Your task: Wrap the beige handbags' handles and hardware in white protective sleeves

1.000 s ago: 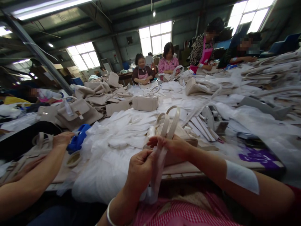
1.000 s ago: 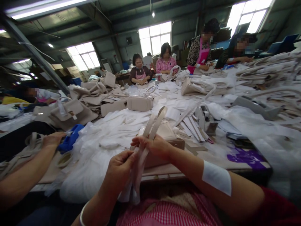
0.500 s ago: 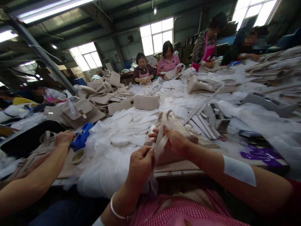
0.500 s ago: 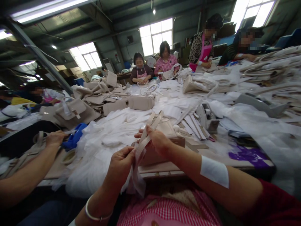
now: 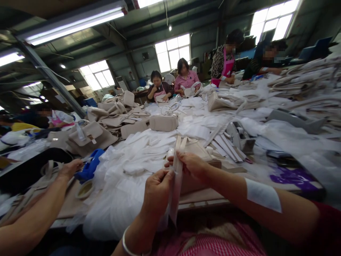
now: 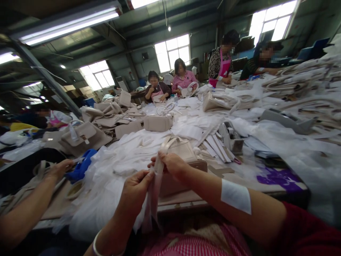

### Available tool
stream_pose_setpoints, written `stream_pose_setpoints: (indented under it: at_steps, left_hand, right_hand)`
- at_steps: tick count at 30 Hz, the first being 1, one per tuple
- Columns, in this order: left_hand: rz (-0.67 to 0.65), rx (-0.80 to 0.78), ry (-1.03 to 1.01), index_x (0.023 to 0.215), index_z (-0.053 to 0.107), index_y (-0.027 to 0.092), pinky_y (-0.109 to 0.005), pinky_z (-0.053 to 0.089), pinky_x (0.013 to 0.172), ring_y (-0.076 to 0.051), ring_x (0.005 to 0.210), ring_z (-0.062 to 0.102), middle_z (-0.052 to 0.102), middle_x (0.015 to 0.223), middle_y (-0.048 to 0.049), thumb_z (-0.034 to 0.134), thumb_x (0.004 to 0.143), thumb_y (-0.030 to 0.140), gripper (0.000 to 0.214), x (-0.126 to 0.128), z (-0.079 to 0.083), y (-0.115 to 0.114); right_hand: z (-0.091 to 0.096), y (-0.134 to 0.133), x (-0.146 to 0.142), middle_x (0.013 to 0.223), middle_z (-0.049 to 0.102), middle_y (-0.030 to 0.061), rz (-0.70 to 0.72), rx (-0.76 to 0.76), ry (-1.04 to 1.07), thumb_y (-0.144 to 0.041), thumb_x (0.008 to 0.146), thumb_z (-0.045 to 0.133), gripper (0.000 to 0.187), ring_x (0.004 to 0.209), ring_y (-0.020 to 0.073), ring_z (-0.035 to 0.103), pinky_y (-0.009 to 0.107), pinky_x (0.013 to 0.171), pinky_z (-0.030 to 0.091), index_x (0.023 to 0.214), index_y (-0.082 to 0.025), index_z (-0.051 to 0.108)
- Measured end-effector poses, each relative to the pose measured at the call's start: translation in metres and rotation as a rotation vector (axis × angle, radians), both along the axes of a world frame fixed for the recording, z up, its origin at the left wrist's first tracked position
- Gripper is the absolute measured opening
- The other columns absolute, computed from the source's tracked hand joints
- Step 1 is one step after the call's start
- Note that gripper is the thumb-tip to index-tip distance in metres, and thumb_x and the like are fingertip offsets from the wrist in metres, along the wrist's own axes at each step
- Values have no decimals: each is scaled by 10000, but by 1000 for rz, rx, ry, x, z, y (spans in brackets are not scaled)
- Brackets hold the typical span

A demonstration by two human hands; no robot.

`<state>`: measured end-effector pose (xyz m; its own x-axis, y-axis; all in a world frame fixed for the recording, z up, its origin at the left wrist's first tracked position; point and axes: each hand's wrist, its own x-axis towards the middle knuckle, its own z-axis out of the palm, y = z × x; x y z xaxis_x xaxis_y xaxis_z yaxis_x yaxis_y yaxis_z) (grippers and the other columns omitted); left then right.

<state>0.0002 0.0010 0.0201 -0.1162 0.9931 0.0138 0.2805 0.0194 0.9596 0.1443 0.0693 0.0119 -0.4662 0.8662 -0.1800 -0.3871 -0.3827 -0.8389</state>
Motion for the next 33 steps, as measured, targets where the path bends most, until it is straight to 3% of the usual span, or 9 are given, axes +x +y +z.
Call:
stream_pose_setpoints:
  at_steps: [4, 8, 11, 14, 18, 26, 33]
  left_hand:
    - [-21, -24, -41, 772, 722, 144, -235, 446, 606, -158, 652, 571, 668, 672, -24, 652, 810, 421, 289, 0, 2, 14]
    - [-48, 0, 50, 729, 710, 146, -214, 400, 556, -134, 608, 532, 637, 635, -10, 651, 811, 430, 301, 4, 6, 27]
    - [-51, 3, 92, 672, 694, 146, -205, 329, 484, -105, 526, 462, 568, 554, 12, 660, 793, 423, 304, 8, 10, 41]
    - [-53, -75, -12, 673, 686, 138, -211, 342, 462, -117, 496, 499, 580, 535, -1, 691, 746, 430, 302, 11, 16, 63]
    - [-37, -174, -157, 664, 653, 137, -226, 385, 448, -140, 467, 549, 617, 531, -27, 741, 671, 400, 278, 18, 31, 89]
    - [-1, -145, -144, 580, 623, 157, -200, 283, 402, -75, 393, 413, 531, 446, 37, 726, 658, 335, 220, 28, 50, 124]
    - [-8, -173, -122, 550, 627, 150, -208, 299, 406, -88, 401, 433, 533, 422, 26, 677, 661, 203, 133, 23, 53, 179]
  right_hand:
    - [-14, -10, -4, 652, 688, 66, 75, 67, 15, -478, 942, 567, 439, 625, 173, 656, 307, 721, 543, 730, -114, 692]
    - [0, 27, 10, 783, 727, 102, -12, -145, 75, -517, 1003, 381, 502, 704, 195, 682, 308, 651, 540, 855, -131, 665]
    - [14, 60, 17, 724, 714, 82, -119, -233, 77, -384, 1017, 359, 383, 623, 191, 663, 334, 618, 543, 848, -153, 614]
    - [19, 78, 15, 627, 673, 25, -171, -191, 75, -219, 961, 458, 205, 530, 151, 611, 282, 574, 519, 805, -169, 581]
    - [16, 92, 13, 593, 638, 2, -243, -144, 57, -151, 916, 473, 183, 492, 116, 569, 228, 529, 478, 763, -164, 571]
    - [15, 131, 22, 689, 670, 16, -423, 3, -52, -212, 867, 558, 99, 613, 139, 618, 262, 598, 502, 783, -168, 587]
    - [17, 164, 21, 607, 616, -15, -504, 147, -168, -255, 818, 585, 147, 559, 114, 537, 229, 548, 423, 692, -179, 593]
